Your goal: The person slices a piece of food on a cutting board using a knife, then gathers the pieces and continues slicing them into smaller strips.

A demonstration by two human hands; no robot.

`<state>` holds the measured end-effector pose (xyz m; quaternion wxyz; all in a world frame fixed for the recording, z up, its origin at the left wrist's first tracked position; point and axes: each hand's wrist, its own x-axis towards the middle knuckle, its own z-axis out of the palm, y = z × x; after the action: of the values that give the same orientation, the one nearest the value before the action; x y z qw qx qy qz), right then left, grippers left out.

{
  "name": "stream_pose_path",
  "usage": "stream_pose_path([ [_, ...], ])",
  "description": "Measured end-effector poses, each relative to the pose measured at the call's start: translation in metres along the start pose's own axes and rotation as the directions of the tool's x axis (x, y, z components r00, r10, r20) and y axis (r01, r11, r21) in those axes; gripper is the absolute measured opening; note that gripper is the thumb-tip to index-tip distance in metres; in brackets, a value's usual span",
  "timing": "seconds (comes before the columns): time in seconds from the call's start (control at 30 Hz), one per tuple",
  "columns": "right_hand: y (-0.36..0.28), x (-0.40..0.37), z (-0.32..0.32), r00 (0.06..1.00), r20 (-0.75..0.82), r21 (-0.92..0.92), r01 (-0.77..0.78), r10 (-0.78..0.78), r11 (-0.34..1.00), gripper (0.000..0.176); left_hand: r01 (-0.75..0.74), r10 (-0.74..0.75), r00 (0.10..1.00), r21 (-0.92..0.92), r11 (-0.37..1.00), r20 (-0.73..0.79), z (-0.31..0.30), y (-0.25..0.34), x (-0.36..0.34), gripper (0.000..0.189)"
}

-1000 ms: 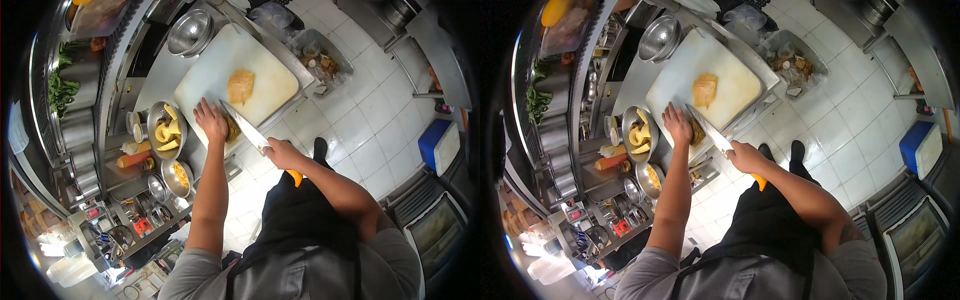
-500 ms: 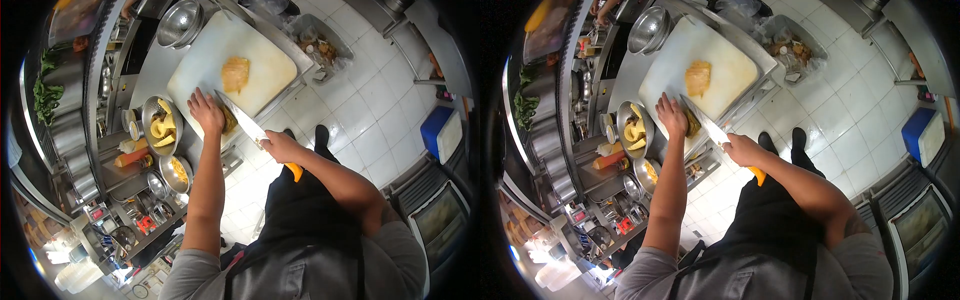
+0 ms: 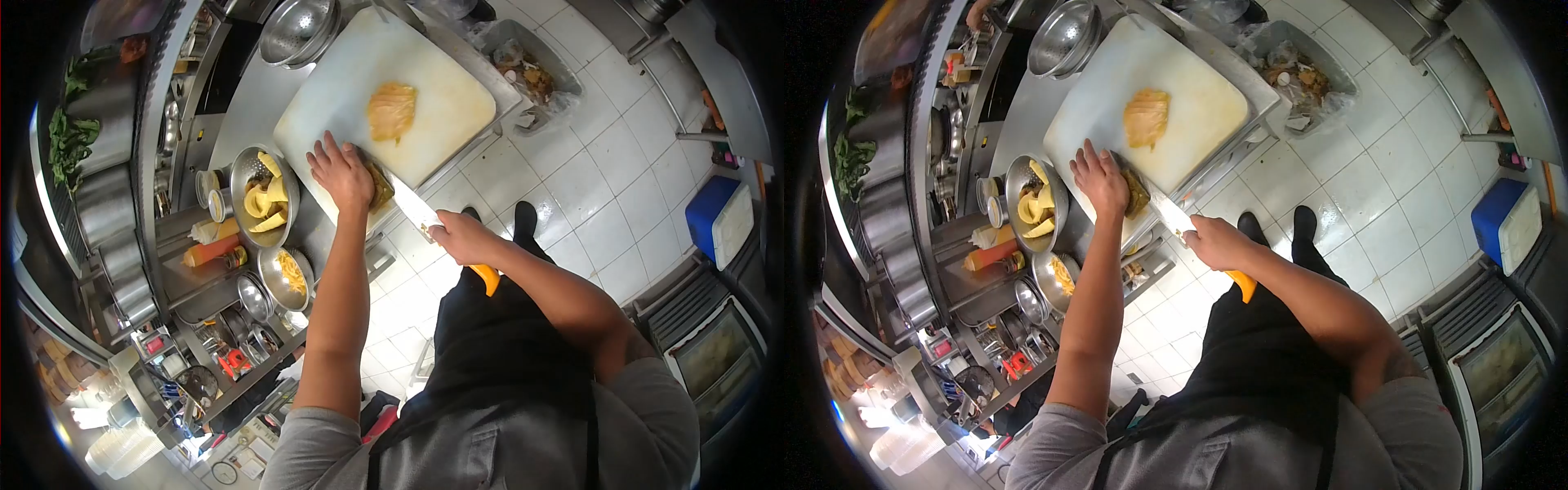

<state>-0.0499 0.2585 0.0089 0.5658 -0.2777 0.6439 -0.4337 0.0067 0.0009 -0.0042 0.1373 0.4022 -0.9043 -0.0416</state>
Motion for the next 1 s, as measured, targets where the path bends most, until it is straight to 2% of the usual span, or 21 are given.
stream_pose_path([
  [0.13, -0.014, -0.008, -0.005, 0.993, 0.071, 0.032, -0.099, 0.097, 0.995, 0.034, 0.01, -0.01, 1.0, -0.024, 1.0, 0.019, -0.002, 0.002, 0.0, 0.057],
  [0.23, -0.008, 0.01, 0.008, 0.999, -0.011, 0.009, 0.037, -0.037, 0.999, 0.034, 0.023, -0.022, 1.0, -0.046, 0.999, 0.021, -0.002, 0.003, 0.0, 0.057],
  [0.33, -0.016, 0.005, 0.005, 0.998, 0.038, 0.085, -0.06, 0.057, 0.995, 0.033, 0.018, -0.017, 1.0, -0.062, 0.998, 0.011, -0.002, 0.003, 0.0, 0.057],
  [0.43, -0.015, -0.001, 0.008, 0.996, 0.053, 0.136, -0.084, 0.078, 0.987, 0.033, 0.016, -0.017, 1.0, -0.065, 0.998, -0.012, 0.0, 0.001, 0.0, 0.057],
  [0.53, -0.015, 0.015, 0.014, 1.0, 0.021, 0.041, -0.005, 0.004, 0.999, 0.033, 0.019, -0.02, 1.0, -0.07, 0.997, -0.021, 0.001, 0.0, 0.0, 0.058],
  [0.73, -0.015, 0.007, 0.017, 0.996, 0.058, 0.083, -0.078, 0.074, 0.993, 0.034, -0.002, -0.001, 0.999, -0.081, 0.997, -0.036, -0.001, 0.0, 0.001, 0.057],
  [0.83, -0.017, 0.019, 0.023, 0.998, 0.042, 0.107, -0.057, 0.052, 0.993, 0.034, -0.008, 0.003, 0.999, -0.089, 0.996, -0.051, 0.0, 0.001, -0.001, 0.057],
  [1.0, 0.002, 0.018, 0.035, 0.995, -0.033, 0.008, 0.093, -0.093, 0.996, 0.034, -0.001, -0.004, 0.999, -0.111, 0.994, -0.044, -0.003, 0.003, 0.001, 0.057],
])
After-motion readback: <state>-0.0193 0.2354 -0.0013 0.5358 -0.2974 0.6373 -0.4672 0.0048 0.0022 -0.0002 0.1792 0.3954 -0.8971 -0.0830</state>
